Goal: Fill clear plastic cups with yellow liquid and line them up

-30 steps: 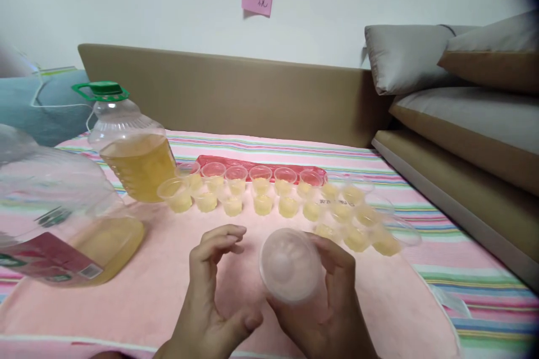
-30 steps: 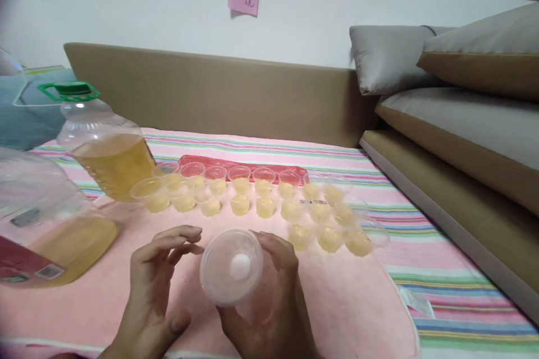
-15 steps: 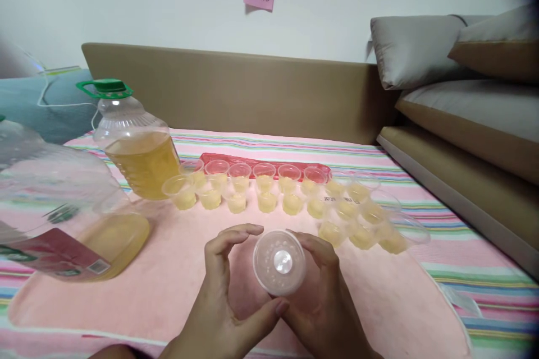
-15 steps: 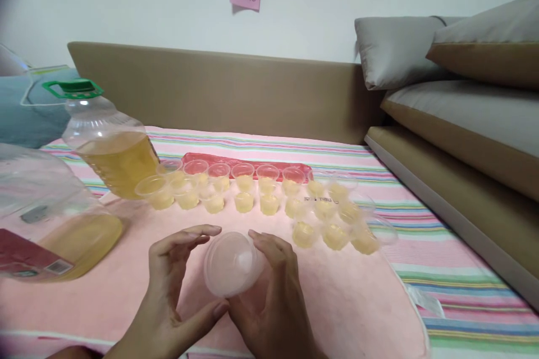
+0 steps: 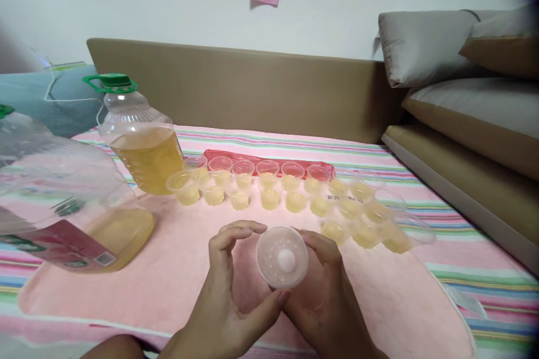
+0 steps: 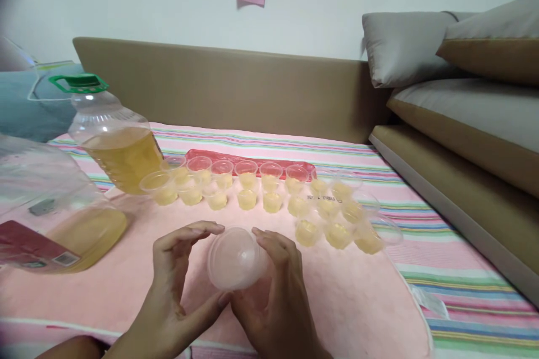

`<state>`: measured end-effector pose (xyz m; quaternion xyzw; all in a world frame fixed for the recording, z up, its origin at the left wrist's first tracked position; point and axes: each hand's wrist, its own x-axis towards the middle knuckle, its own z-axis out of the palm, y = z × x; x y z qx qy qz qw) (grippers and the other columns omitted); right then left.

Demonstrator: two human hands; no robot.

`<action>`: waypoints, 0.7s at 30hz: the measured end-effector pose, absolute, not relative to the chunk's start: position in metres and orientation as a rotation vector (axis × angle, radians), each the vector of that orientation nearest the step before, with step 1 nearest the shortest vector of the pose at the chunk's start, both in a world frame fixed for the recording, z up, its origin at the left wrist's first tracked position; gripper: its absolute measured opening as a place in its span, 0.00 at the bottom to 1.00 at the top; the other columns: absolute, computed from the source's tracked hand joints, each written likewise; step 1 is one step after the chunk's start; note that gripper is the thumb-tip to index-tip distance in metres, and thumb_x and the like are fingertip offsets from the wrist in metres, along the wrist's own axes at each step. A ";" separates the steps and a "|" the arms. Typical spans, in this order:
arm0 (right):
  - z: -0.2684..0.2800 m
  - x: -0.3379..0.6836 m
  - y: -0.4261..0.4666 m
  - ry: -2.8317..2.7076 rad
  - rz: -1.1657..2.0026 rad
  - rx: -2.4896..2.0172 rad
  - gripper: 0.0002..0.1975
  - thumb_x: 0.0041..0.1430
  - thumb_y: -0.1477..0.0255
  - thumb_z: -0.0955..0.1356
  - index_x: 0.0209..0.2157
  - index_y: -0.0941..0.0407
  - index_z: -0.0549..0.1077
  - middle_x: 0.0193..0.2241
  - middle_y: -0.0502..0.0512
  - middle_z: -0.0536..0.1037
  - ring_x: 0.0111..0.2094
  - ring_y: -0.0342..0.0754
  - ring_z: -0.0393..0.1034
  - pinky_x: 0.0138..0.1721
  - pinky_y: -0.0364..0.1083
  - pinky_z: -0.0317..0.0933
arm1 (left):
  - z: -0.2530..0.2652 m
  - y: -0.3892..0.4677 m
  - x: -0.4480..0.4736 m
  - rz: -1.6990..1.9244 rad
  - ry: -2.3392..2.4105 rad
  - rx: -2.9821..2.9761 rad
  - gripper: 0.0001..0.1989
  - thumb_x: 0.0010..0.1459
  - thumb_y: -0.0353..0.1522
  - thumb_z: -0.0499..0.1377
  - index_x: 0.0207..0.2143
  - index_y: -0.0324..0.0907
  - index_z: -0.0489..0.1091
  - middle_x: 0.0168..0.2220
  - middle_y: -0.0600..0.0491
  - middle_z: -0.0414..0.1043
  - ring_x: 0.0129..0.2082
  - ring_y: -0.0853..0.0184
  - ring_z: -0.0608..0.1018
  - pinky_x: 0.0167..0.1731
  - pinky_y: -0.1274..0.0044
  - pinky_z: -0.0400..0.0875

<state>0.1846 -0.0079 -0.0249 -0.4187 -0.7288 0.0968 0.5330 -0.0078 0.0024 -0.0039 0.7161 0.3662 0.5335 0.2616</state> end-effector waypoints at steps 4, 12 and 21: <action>-0.024 0.186 -0.009 -1.745 0.227 -1.010 0.26 0.73 0.67 0.70 0.66 0.51 0.60 0.59 0.60 0.68 0.58 0.58 0.66 0.59 0.61 0.68 | -0.004 0.002 -0.008 1.496 0.936 1.961 0.34 0.61 0.31 0.68 0.62 0.53 0.53 0.59 0.46 0.63 0.62 0.57 0.69 0.63 0.58 0.68; -0.026 0.189 -0.011 -1.783 0.219 -1.060 0.27 0.73 0.65 0.72 0.66 0.50 0.60 0.58 0.61 0.68 0.58 0.61 0.67 0.57 0.62 0.71 | -0.004 0.004 -0.008 1.626 0.879 1.776 0.33 0.62 0.31 0.68 0.62 0.54 0.56 0.61 0.47 0.63 0.64 0.59 0.70 0.65 0.61 0.64; -0.026 0.186 -0.013 -1.704 0.234 -1.077 0.27 0.72 0.64 0.72 0.66 0.51 0.62 0.59 0.61 0.68 0.59 0.61 0.67 0.57 0.63 0.70 | 0.021 0.028 -0.037 1.981 0.723 1.384 0.22 0.64 0.35 0.69 0.54 0.52 0.64 0.53 0.54 0.71 0.60 0.68 0.74 0.62 0.75 0.68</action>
